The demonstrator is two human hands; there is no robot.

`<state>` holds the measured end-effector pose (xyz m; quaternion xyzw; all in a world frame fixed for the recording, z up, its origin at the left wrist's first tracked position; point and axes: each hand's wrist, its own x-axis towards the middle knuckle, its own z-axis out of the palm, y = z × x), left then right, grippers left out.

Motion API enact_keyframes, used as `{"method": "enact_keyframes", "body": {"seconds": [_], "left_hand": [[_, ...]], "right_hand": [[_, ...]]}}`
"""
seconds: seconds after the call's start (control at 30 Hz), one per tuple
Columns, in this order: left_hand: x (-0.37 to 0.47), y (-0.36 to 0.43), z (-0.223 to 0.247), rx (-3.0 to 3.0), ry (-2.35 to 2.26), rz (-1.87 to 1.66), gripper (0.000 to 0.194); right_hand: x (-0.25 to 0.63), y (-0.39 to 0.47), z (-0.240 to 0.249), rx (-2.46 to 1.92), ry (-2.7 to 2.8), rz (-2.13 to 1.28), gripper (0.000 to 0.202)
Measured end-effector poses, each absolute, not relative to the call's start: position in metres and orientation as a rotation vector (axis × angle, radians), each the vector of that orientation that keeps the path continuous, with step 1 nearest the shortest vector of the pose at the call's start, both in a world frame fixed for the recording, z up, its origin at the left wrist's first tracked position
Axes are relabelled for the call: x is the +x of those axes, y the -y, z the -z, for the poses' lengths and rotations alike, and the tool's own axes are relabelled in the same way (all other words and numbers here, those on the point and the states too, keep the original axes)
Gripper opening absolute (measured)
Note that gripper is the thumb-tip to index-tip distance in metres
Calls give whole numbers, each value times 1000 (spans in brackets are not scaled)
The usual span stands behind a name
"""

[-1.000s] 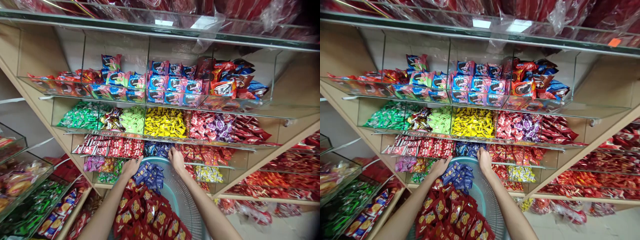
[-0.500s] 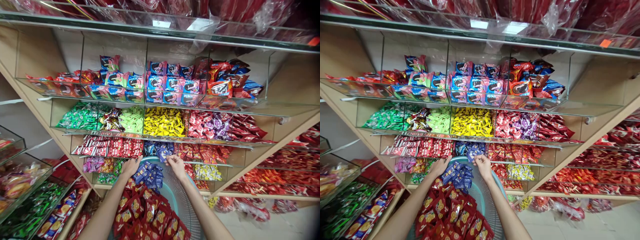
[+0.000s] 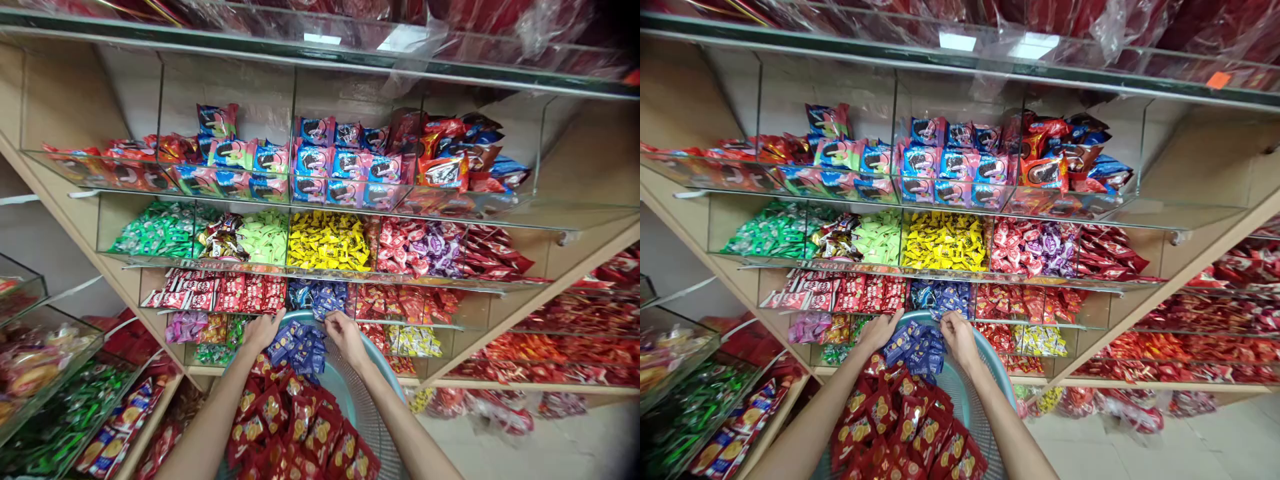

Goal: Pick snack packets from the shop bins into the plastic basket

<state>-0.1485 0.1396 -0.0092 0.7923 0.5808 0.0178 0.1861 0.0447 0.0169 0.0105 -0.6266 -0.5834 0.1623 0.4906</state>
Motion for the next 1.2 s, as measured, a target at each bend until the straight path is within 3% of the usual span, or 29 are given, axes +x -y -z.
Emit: {"method": "enact_keyframes", "body": {"seconds": [0.33,1.2], "left_hand": [[-149,-139,9,2233,-1621,-57,85],[-147,-142,17,2209,-1641,-61,78]], "right_hand": [[53,-15,-10,-1565,1535,-304,12],[58,-40,8,-1530,1744,-517,10]]}}
